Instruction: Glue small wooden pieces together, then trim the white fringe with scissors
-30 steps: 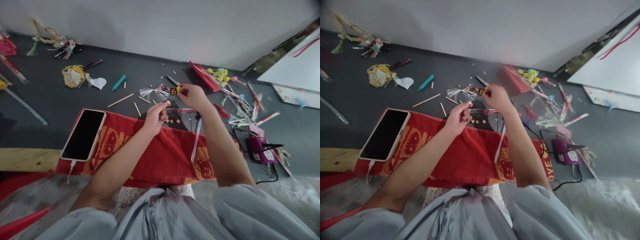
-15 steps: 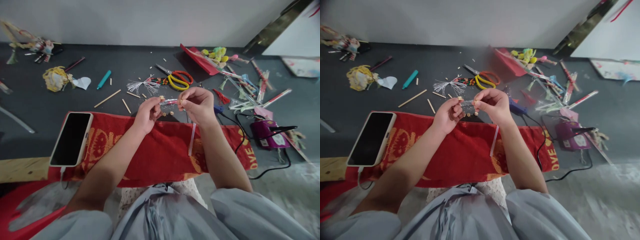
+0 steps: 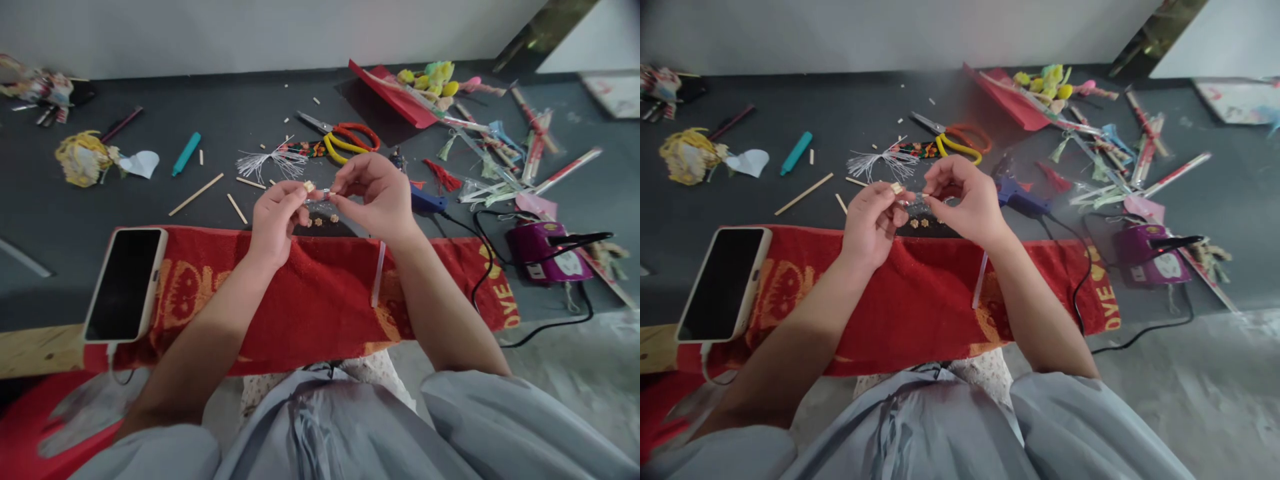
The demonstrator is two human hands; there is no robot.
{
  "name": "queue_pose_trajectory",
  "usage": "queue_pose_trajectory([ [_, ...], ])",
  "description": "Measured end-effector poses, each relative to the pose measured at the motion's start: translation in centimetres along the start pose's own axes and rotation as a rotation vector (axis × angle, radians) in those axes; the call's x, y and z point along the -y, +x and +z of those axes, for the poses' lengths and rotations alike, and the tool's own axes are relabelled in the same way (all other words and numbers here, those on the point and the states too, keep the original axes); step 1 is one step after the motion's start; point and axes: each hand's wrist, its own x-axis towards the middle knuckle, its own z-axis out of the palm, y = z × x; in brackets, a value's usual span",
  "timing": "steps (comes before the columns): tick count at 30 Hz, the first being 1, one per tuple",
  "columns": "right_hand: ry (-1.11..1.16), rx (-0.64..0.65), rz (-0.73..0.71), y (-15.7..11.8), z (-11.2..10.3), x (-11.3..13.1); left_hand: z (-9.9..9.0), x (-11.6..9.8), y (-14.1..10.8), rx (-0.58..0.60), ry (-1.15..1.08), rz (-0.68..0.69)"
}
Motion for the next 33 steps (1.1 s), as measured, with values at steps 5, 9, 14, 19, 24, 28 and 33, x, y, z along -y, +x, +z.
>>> queue_pose_trajectory([
  [5, -0.094, -0.012, -0.006, -0.28, -0.03, 0.1, 0.2, 0.09, -0.07, -0.006, 0.072, 0.017],
  [9, -0.133, -0.02, -0.017, -0.42, -0.15, 0.29, 0.29, 0.21, -0.07, -0.012, 0.107, 0.018],
  [14, -0.092, -0.02, -0.035, -0.46, -0.07, 0.31, 0.2, 0.29, -0.02, 0.016, 0.085, 0.03],
  [19, -0.065, -0.017, -0.004, -0.48, 0.03, 0.46, 0.0, 0.32, 0.09, 0.002, 0.065, -0.018],
  [24, -0.045, -0.035, 0.013, -0.51, 0.13, 0.64, 0.0, 0.25, 0.05, 0.005, 0.039, -0.035],
  [28, 0.001, -0.054, 0.024, -0.51, 0.24, 0.8, 0.12, 0.12, -0.03, 0.017, 0.032, -0.04],
  [33, 0.001, -0.056, 0.059, -0.41, 0.24, 0.68, 0.12, 0.16, -0.1, 0.049, 0.046, -0.027],
])
